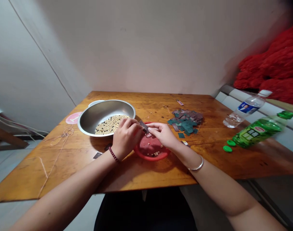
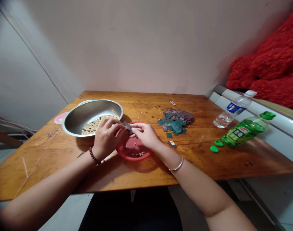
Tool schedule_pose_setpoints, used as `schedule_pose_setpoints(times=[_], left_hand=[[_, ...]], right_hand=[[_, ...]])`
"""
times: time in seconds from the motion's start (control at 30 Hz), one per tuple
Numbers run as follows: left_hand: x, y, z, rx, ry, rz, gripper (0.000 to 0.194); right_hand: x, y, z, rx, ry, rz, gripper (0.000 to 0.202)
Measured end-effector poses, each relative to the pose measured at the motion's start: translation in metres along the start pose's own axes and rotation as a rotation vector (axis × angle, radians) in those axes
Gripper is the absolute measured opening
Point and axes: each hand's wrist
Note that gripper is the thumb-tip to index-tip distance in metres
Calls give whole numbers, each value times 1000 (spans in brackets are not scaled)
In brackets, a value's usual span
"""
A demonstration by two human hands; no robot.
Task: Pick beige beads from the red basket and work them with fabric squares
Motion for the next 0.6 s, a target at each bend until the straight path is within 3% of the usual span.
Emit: schedule_pose_setpoints(times=[0.17,0.33,0.5,0.6], left_hand=[[-1,-1,2,78,-6,-23,7],[-1,-1,1,17,-13,17,8],[1,-2,0,77,-15,2,5],[1,-1,-1,35,-3,49,5]], right_hand=[[1,0,-1,-8,-2,-3,24],[1,1,1,-18,19,13,24],[0,1,0,1,23,15,25],[0,1,0,48,39,29,26]])
Point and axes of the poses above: each hand's wrist, its own y-axis towards the middle knuckle, its own x-axis out of the palm, z = x × y, and after that the axes turned 3 degrees about -x, right-handed
